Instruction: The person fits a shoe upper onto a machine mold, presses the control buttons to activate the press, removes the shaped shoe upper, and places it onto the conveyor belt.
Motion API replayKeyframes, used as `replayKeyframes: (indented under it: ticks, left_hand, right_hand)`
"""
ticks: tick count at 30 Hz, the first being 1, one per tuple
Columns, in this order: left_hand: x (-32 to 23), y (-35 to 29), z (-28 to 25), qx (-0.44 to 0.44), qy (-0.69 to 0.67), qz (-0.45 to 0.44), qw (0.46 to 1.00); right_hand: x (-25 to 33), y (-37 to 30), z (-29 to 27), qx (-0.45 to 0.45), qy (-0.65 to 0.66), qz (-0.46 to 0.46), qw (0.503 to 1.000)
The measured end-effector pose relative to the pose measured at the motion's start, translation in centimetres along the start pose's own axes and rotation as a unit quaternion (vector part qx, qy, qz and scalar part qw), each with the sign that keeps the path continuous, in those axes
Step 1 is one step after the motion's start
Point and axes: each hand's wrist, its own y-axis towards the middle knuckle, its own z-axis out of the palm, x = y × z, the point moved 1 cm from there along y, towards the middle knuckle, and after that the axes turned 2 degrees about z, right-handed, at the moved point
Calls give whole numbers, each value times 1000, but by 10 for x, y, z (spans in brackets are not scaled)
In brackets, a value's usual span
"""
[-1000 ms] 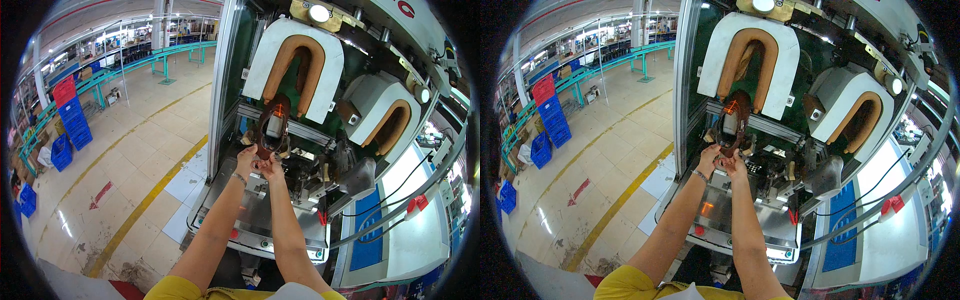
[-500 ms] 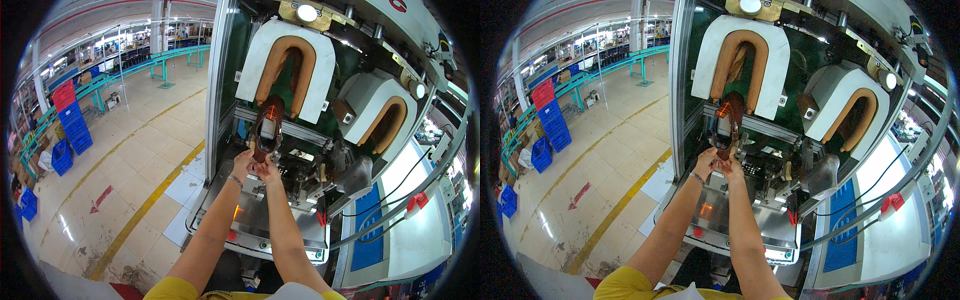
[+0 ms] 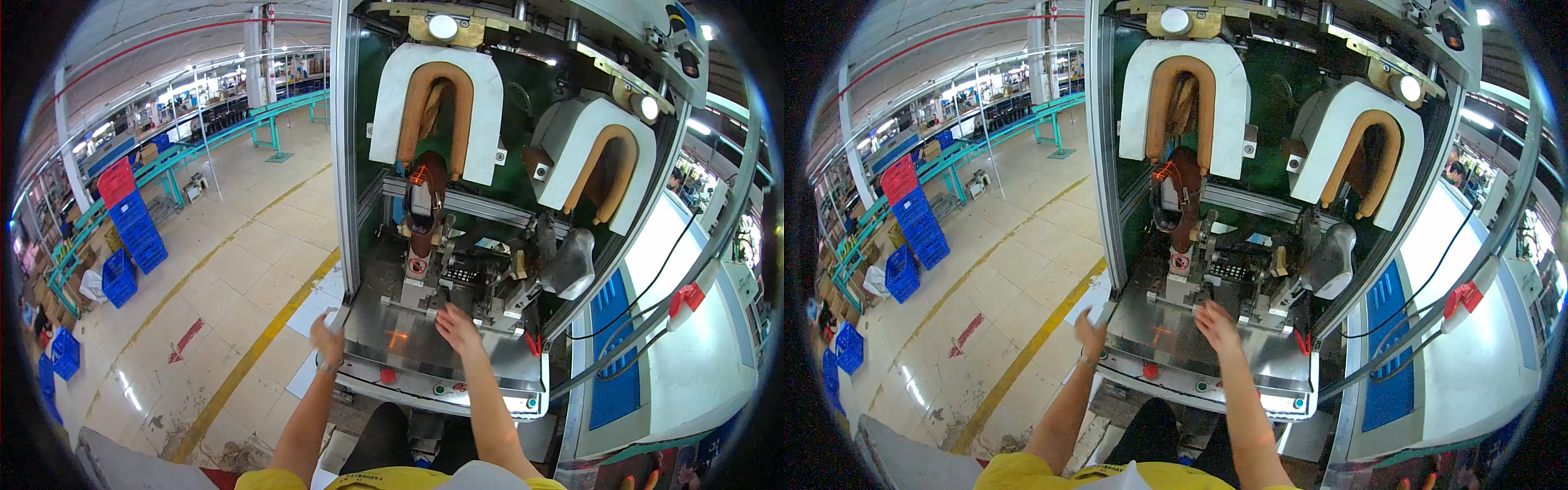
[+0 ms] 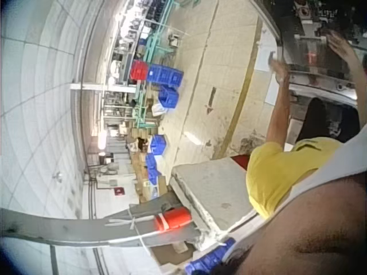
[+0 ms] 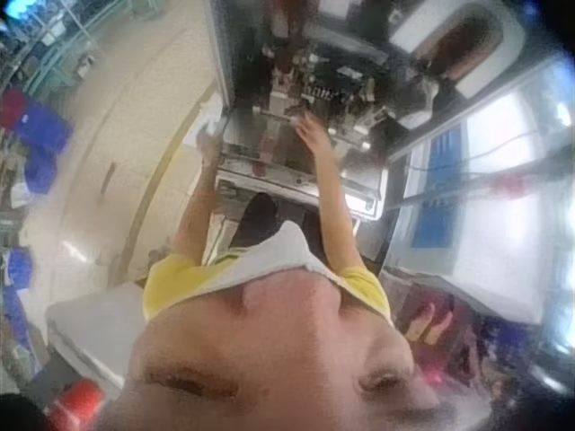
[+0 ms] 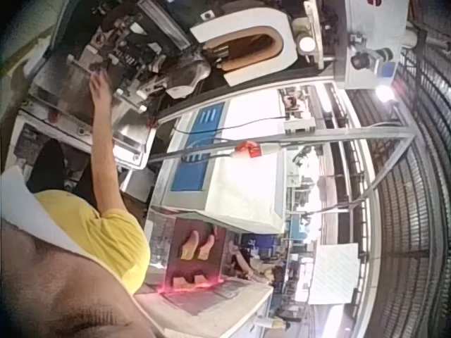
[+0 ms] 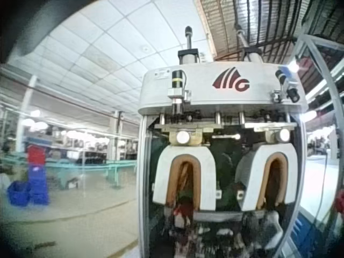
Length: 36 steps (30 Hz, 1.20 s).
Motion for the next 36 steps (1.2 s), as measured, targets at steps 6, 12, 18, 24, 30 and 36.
replayKeyframes:
  ticks: [6,12,18,24,30,36]
  left_hand:
    - [56,-53,-14,199,-89,-169,961]
    - [33,-42,-17,202,-42,-190,960]
    - [51,-66,-11,137,-93,-153,974]
    - [43,-69,-17,82,-52,-141,985]
    - [27,-70,-18,44,34,-94,994]
    - [20,-70,-19,34,44,-90,994]
  right_hand:
    - [5,-85,-111,-158,-89,-66,981]
    - [19,-132,-165,-259,-101,-142,950]
    - [22,-165,-239,-480,-358,-393,697]
    - [4,-198,-260,-690,-473,-244,490]
    - [-27,-180,-302,-670,-442,-229,550]
    - [-28,-180,-302,-682,-421,-228,553]
